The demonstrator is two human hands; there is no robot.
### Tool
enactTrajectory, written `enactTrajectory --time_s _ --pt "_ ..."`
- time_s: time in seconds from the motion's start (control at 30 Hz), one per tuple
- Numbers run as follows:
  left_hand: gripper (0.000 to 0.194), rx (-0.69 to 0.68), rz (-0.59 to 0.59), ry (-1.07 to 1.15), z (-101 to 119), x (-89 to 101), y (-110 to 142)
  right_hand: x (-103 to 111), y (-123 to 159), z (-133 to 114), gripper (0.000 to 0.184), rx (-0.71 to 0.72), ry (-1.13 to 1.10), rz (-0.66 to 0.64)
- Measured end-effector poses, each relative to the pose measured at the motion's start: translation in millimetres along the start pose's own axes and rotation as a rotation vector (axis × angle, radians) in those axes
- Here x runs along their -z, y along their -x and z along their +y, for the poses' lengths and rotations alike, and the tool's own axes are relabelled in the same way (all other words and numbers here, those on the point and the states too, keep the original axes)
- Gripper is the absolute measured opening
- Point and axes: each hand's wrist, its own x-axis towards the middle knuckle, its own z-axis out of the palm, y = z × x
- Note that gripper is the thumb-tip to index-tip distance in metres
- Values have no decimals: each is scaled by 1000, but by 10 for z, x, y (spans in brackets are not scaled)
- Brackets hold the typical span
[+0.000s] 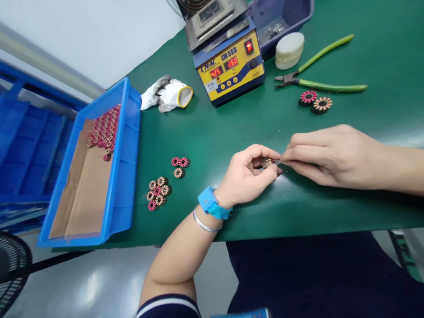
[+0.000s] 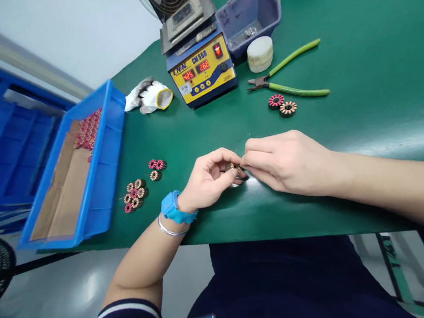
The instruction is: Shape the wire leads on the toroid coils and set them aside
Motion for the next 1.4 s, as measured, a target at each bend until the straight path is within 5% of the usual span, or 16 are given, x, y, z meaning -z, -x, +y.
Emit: enactTrajectory --time_s 0.4,1.13,1.4 --pt "10 111 -75 70 40 28 -4 -23 -6 -22 20 59 55 -12" --pt "12 206 30 28 142 -39 10 -47 -15 53 16 96 53 -11" --pt "15 148 107 -12 126 1 8 56 -52 143 7 -179 -267 82"
